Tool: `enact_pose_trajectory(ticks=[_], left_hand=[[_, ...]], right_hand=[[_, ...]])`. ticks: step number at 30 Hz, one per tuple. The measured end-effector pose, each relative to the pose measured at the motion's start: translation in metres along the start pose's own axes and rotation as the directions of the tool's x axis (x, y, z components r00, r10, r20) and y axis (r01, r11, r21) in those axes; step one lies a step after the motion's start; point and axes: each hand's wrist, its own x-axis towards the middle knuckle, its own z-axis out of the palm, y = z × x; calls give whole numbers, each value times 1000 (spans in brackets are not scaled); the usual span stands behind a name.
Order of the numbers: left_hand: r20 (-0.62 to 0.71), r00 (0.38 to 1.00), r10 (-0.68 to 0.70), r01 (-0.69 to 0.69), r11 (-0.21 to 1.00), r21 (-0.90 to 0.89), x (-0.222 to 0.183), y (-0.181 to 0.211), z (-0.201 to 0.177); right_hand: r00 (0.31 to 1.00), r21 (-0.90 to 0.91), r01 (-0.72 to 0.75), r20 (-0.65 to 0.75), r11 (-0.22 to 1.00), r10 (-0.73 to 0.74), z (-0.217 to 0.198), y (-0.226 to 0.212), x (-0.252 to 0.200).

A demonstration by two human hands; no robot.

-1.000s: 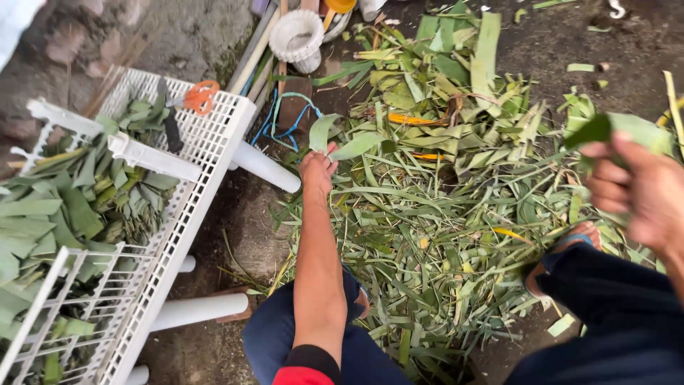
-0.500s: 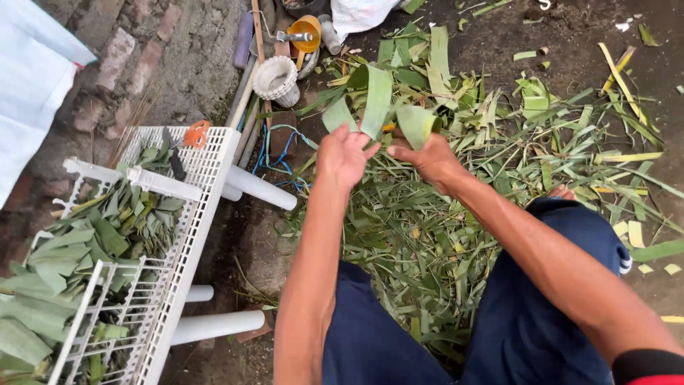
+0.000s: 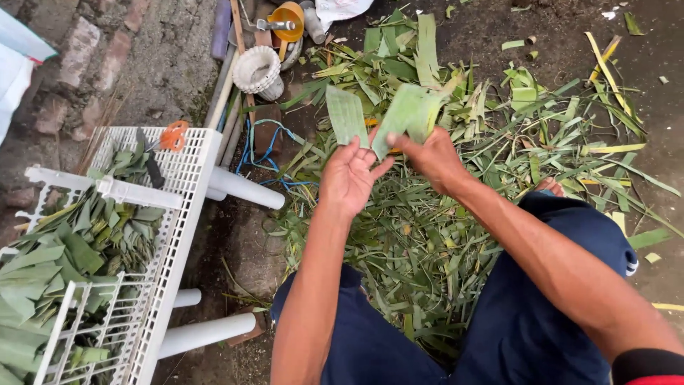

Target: The person is tearing banana leaves into strips and trimming them using a small knife.

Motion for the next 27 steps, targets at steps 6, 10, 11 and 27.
enact_pose_trajectory(ticks=[6, 10, 11, 27], left_hand=[[-227, 967, 115, -1, 893, 450, -24, -12, 33], [-177, 960, 218, -118, 885, 450, -19, -22, 28], [-188, 951, 246, -154, 903, 401, -14, -27, 22], [-97, 928, 360, -330, 914, 238, -23, -42, 9]], right_hand=[[998, 60, -16, -65, 998, 20, -3, -9, 14], [999, 28, -43, 30, 999, 42, -2, -9, 14], [998, 43, -42, 41, 998, 41, -1, -10, 12], [982, 84, -181, 77, 980, 174, -12, -2, 13]])
